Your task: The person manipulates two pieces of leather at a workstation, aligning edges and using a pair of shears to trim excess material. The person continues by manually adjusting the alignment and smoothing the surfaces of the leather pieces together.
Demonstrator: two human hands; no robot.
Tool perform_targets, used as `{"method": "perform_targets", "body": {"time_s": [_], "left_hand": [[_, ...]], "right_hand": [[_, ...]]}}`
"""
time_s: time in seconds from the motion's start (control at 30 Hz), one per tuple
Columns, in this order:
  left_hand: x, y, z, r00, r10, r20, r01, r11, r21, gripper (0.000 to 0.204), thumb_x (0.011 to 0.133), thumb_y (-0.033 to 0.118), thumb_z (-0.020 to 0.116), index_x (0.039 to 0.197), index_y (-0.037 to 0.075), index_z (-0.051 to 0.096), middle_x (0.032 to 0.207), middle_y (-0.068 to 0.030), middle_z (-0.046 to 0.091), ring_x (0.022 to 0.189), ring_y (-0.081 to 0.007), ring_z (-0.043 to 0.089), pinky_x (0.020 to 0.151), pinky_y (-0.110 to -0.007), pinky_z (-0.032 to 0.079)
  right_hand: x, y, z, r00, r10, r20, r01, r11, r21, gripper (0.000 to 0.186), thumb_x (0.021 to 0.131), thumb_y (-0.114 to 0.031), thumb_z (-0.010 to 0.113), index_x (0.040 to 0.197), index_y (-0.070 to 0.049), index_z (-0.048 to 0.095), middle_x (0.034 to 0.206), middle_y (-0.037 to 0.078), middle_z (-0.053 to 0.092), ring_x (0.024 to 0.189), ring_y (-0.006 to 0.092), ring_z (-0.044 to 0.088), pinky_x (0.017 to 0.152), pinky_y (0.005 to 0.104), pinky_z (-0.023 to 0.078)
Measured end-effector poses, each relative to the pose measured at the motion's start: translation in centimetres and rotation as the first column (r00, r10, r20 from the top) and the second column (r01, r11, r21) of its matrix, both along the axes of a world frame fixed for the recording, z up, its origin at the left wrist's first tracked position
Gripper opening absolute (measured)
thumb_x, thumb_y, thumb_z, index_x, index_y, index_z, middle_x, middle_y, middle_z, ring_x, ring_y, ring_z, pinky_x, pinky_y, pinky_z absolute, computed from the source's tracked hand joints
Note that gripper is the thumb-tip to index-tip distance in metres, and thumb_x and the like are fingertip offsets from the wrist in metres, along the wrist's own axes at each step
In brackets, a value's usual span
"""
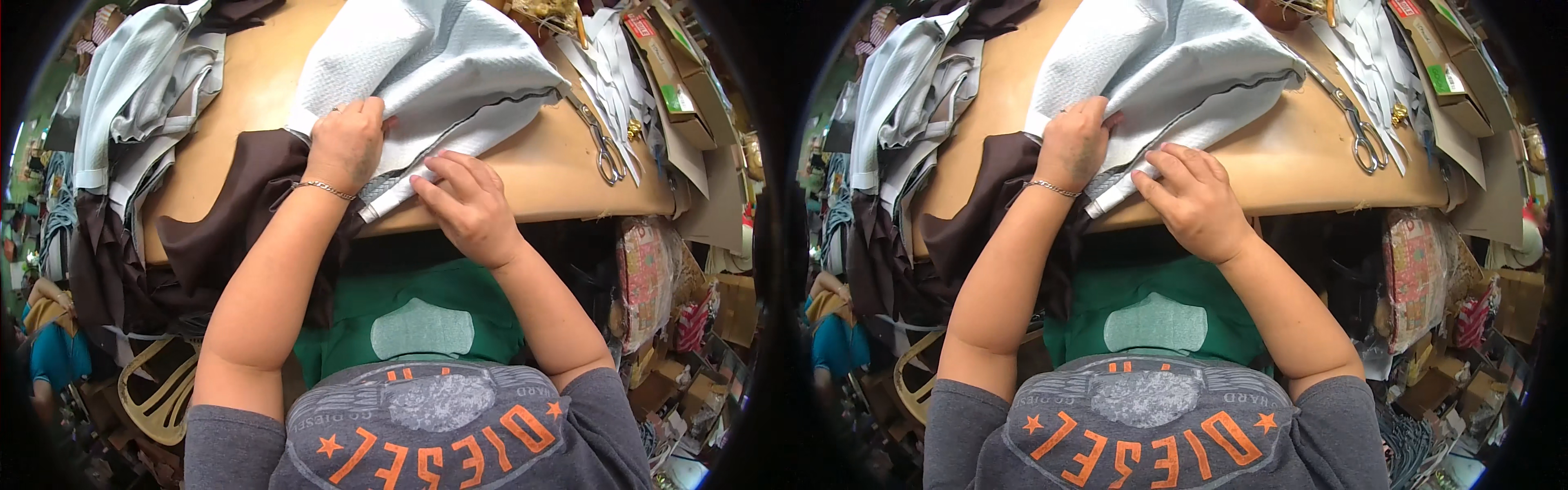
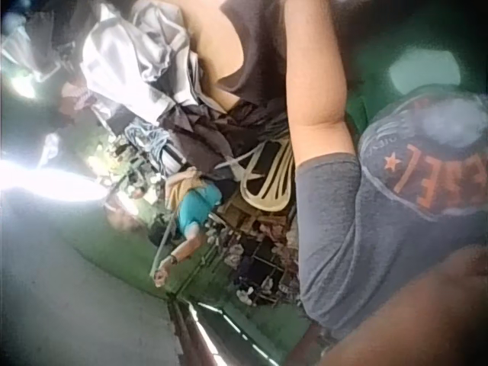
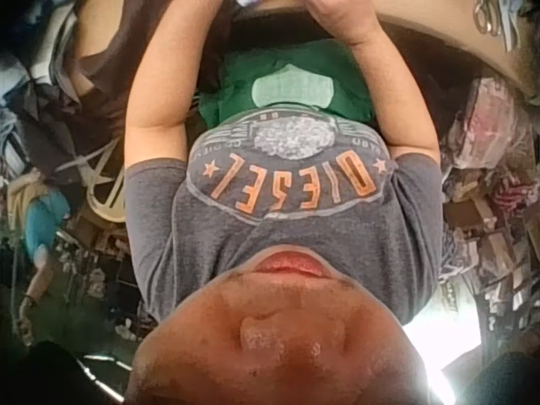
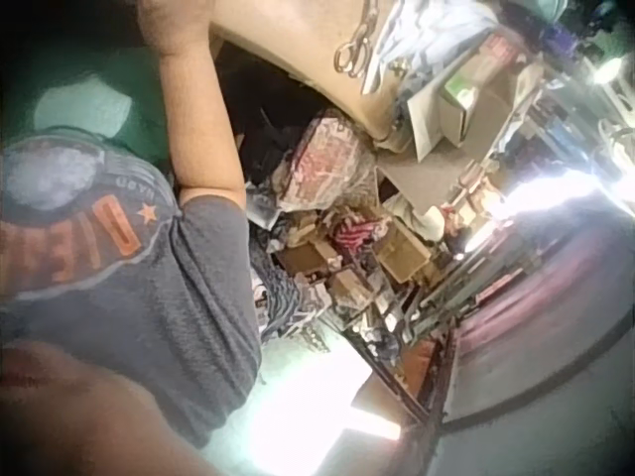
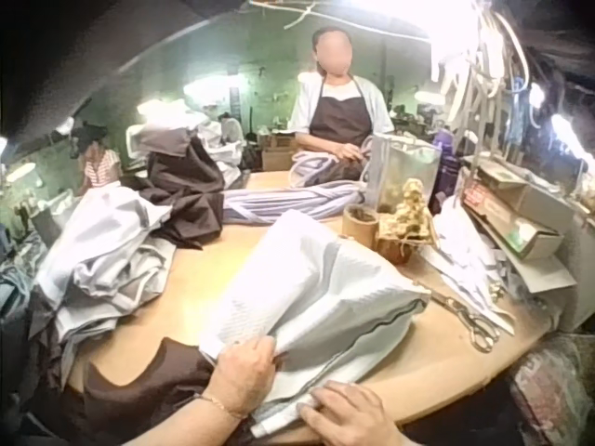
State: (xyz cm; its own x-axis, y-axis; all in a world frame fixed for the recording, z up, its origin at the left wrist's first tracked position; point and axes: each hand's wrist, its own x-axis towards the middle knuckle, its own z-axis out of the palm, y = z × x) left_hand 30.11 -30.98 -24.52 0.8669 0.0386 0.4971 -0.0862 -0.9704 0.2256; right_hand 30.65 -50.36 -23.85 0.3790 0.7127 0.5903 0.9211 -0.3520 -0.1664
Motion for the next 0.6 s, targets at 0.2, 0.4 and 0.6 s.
{"method": "perform_targets", "body": {"time_s": [0.2, 0.4, 0.6], "left_hand": [[-0.1, 0.9, 0.4, 1.000, -0.007, 0.010, 0.010, 0.922, -0.388, 0.011, 0.078, 0.001, 0.050, 0.088, 0.002, 0.053, 0.071, -0.0184, 0.059, 0.065, -0.0335, 0.058, 0.058, -0.037, 0.046], [-0.1, 3.2, -0.1, 0.982, -0.143, 0.124, 0.176, 0.461, -0.870, 0.015, 0.088, 0.010, 0.047, 0.095, -0.001, 0.056, 0.079, -0.0023, 0.060, 0.071, -0.0059, 0.050, 0.065, -0.021, 0.042], [-0.7, 3.0, 1.3, 0.993, -0.051, 0.108, 0.103, 0.824, -0.558, 0.012, 0.082, 0.010, 0.054, 0.091, 0.001, 0.054, 0.071, -0.0150, 0.061, 0.063, -0.0214, 0.059, 0.059, -0.031, 0.044]], "right_hand": [[-1.4, -1.3, 0.8, 0.560, -0.142, -0.816, 0.324, 0.944, 0.058, 0.010, 0.077, -0.013, 0.062, 0.085, -0.008, 0.061, 0.083, 0.004, 0.056, 0.072, 0.0175, 0.055, 0.067, 0.0285, 0.043], [-0.6, 2.2, 2.1, -0.442, 0.438, -0.783, 0.427, 0.870, 0.245, 0.037, 0.083, -0.022, 0.058, 0.106, 0.005, 0.047, 0.103, 0.012, 0.053, 0.085, 0.0171, 0.055, 0.074, 0.0283, 0.045], [-0.9, 3.7, 0.6, -0.289, 0.452, -0.844, 0.622, 0.759, 0.193, 0.026, 0.079, -0.011, 0.061, 0.099, 0.000, 0.049, 0.088, 0.009, 0.059, 0.077, 0.0146, 0.057, 0.057, 0.0247, 0.047]]}}
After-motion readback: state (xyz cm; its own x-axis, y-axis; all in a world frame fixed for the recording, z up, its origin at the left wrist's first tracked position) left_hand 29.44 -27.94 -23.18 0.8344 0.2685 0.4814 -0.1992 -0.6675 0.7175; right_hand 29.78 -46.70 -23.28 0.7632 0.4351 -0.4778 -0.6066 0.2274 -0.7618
